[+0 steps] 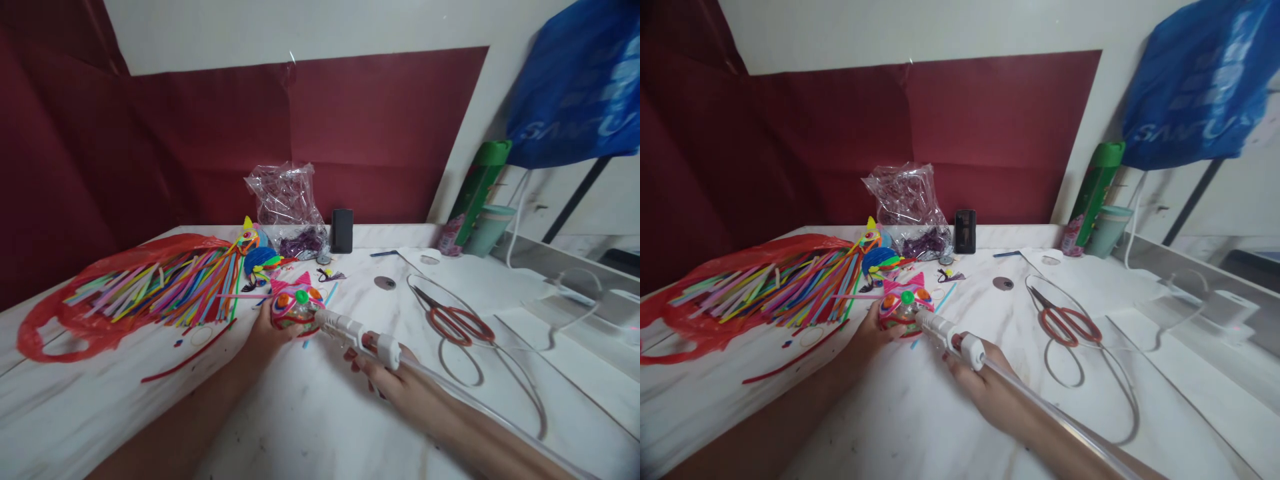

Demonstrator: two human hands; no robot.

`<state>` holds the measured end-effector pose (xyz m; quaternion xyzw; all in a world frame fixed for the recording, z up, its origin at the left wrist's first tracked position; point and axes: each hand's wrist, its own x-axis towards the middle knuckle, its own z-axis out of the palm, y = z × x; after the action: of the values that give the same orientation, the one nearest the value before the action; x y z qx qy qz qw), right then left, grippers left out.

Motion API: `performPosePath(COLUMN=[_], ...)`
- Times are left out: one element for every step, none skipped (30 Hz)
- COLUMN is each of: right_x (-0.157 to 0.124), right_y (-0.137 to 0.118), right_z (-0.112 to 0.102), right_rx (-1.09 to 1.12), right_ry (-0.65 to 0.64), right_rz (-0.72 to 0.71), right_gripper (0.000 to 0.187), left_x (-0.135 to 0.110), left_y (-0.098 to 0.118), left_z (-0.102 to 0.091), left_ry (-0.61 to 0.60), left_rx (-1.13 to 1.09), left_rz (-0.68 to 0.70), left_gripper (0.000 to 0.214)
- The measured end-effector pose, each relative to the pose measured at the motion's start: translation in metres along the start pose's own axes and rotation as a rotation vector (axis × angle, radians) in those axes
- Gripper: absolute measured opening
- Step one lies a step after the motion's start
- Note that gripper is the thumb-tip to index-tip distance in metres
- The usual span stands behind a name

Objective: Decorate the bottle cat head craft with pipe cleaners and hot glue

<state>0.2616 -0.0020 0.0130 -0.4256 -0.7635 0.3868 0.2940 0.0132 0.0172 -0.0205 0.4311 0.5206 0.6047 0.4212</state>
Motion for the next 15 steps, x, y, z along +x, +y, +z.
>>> performPosePath(right_x=[-0.0003, -0.0004, -0.0004, -0.0003, -0.0001, 0.0002, 0.0005, 0.0007, 0.0009, 0.0010, 0.0010, 0.0010, 0.0010, 0.0011, 0.0011], right_y=[0.0006, 0.0012, 0.0020, 0.0029, 0.0036, 0.0043, 0.0047, 0.0047, 0.0045, 0.0040, 0.0034, 0.0028, 0.0023, 0.0020, 0.0020], right_z=[0.0004, 0.0010, 0.0016, 0.0022, 0.0028, 0.0033, 0.0036, 0.0035, 0.0030, 0.0022, 0.0010, -0.0005, -0.0021, -0.0036, -0.0049], right_rx=[0.002, 0.004, 0.004, 0.005, 0.005, 0.003, 0.001, 0.001, 0.000, -0.001, -0.001, 0.004, 0.011, 0.020, 0.033], right_ry=[-0.009, -0.013, -0.008, 0.001, 0.014, 0.024, 0.030, 0.030, 0.024, 0.018, 0.015, 0.015, 0.019, 0.026, 0.030], right_rz=[-0.011, -0.018, -0.020, -0.016, -0.007, 0.003, 0.010, 0.016, 0.022, 0.035, 0.052, 0.074, 0.099, 0.124, 0.142], right_gripper=[0.030, 0.029, 0.029, 0.030, 0.030, 0.031, 0.032, 0.032, 0.034, 0.035, 0.037, 0.038, 0.038, 0.039, 0.038], left_x=[0.0001, 0.0003, 0.0005, 0.0007, 0.0008, 0.0009, 0.0010, 0.0012, 0.0015, 0.0019, 0.0026, 0.0035, 0.0046, 0.0057, 0.0068], left_y=[0.0001, 0.0000, -0.0003, -0.0006, -0.0010, -0.0012, -0.0015, -0.0017, -0.0020, -0.0026, -0.0036, -0.0049, -0.0064, -0.0081, -0.0098], left_z=[-0.0002, -0.0005, -0.0008, -0.0010, -0.0011, -0.0010, -0.0009, -0.0008, -0.0009, -0.0012, -0.0019, -0.0029, -0.0041, -0.0056, -0.0070], left_ry=[0.010, 0.016, 0.016, 0.012, 0.008, 0.003, -0.001, -0.003, -0.005, -0.014, -0.021, -0.026, -0.028, -0.032, -0.037], left_rx=[0.022, 0.037, 0.043, 0.041, 0.033, 0.020, 0.007, -0.002, -0.011, -0.021, -0.027, -0.030, -0.030, -0.038, -0.057], left_rz=[-0.001, 0.001, 0.003, 0.004, 0.006, 0.010, 0.014, 0.014, 0.010, 0.005, -0.001, -0.007, -0.011, -0.011, -0.009], left_gripper=[0.072, 0.072, 0.072, 0.073, 0.073, 0.073, 0.073, 0.074, 0.074, 0.075, 0.076, 0.077, 0.077, 0.077, 0.077])
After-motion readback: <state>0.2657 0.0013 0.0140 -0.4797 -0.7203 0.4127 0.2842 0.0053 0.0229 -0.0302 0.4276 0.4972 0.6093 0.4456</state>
